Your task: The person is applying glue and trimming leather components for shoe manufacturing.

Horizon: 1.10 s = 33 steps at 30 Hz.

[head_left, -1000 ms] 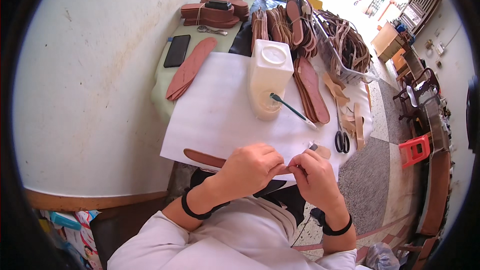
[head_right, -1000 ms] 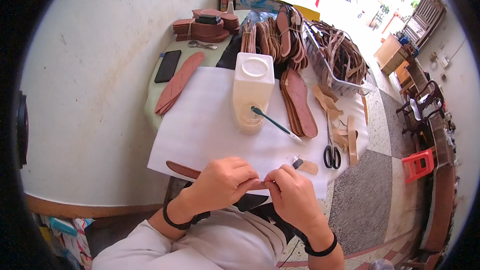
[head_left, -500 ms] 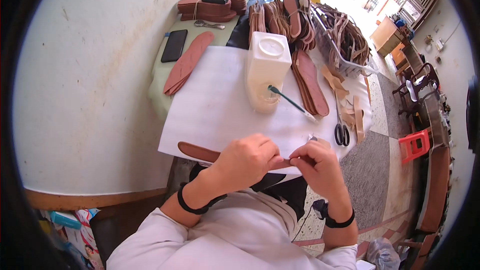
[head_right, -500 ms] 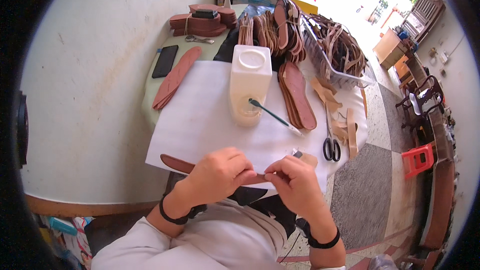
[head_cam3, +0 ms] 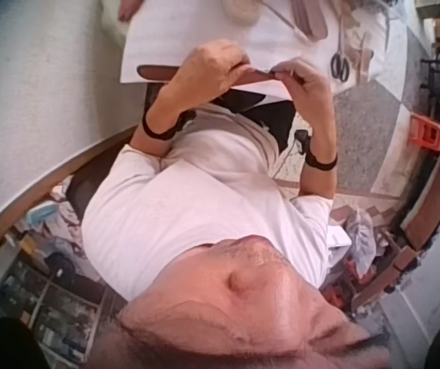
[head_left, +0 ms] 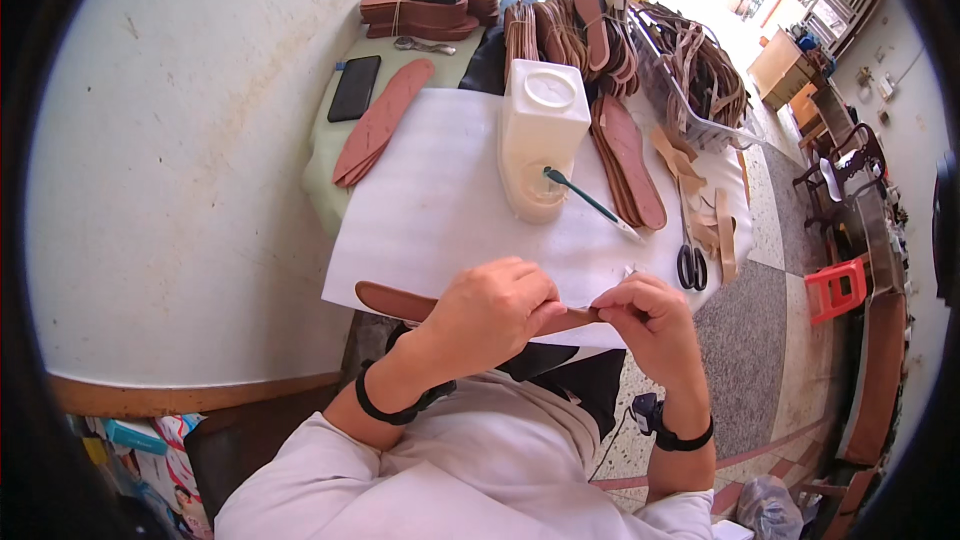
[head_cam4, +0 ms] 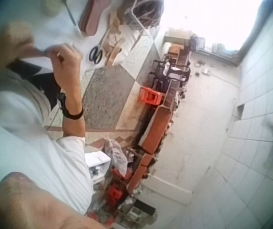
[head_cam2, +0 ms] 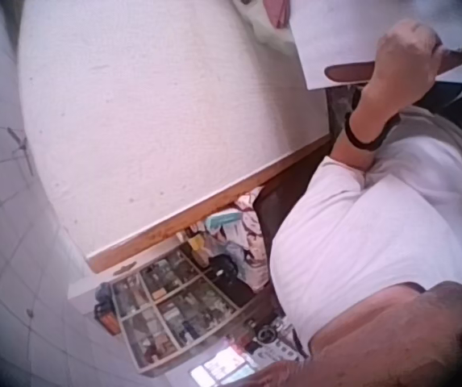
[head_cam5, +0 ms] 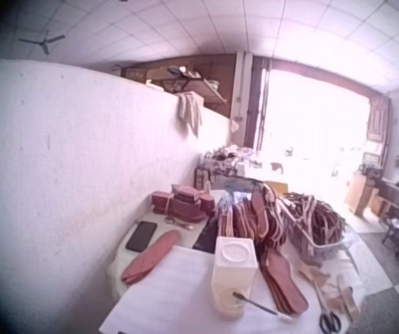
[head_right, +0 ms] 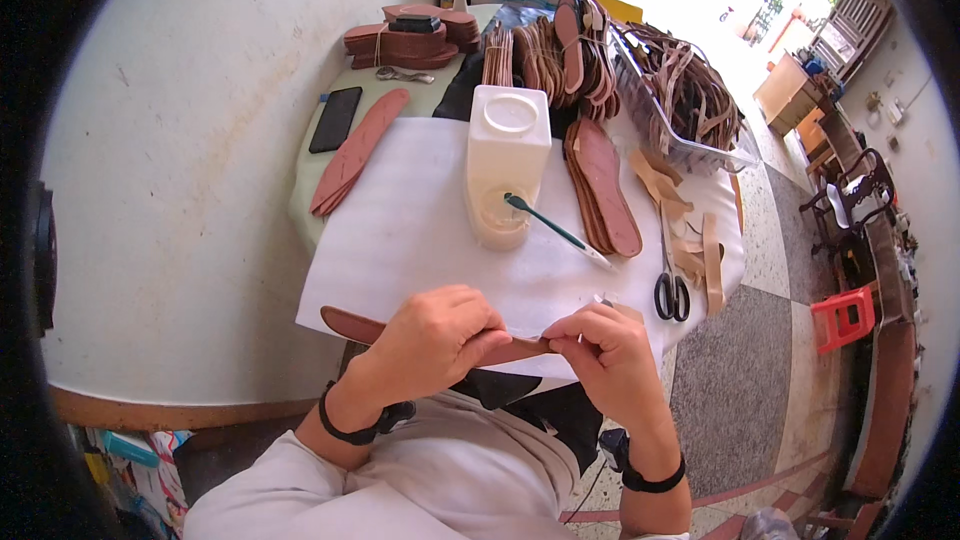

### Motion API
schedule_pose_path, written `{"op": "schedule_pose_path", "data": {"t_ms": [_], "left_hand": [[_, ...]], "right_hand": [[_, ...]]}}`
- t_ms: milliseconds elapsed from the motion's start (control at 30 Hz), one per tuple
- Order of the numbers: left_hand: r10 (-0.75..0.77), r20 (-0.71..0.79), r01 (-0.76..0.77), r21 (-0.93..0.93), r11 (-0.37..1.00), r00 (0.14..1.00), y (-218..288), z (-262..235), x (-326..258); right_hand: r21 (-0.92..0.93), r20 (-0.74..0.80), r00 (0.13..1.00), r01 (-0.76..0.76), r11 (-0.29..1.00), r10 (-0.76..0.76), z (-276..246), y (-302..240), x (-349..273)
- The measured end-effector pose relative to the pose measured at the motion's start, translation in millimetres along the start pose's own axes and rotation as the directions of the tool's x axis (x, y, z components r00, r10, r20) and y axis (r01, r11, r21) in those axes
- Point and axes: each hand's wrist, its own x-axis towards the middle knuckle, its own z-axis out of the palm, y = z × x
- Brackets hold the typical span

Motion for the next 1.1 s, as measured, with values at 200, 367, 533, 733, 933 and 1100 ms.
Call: {"op": "schedule_pose_path", "data": {"t_ms": [200, 367, 533, 733, 933, 1100], "left_hand": [[0.001, 0.011, -0.001, 0.029, 1.0, 1.0, 1, -2, 0], [0.005, 0.043, -0.007, 0.055, 0.998, 0.999, 1, -1, -2], [0.03, 0.036, -0.031, 0.045, 0.999, 0.999, 5, 2, -3], [0.032, 0.006, -0.032, -0.003, 0.999, 0.999, 6, 2, -5], [0.022, 0.0, -0.022, -0.07, 0.997, 1.0, 0, -2, -6], [-0.042, -0.021, 0.039, -0.128, 0.991, 0.999, -9, -6, -10]], "right_hand": [[-0.023, 0.058, 0.998, -0.015, 1.0, 0.016, -2, -1, -3], [-0.08, 0.103, 0.994, 0.034, 0.996, -0.026, -2, -8, -3], [-0.131, 0.117, 0.991, 0.075, 0.989, -0.06, -1, -12, -3], [-0.311, 0.125, 0.97, 0.24, 0.919, -0.211, 7, -12, -4], [-0.366, 0.121, 0.961, 0.276, 0.889, -0.249, 7, -14, -2], [-0.411, 0.034, 0.972, 0.225, 0.884, -0.231, 1, -11, -2]]}}
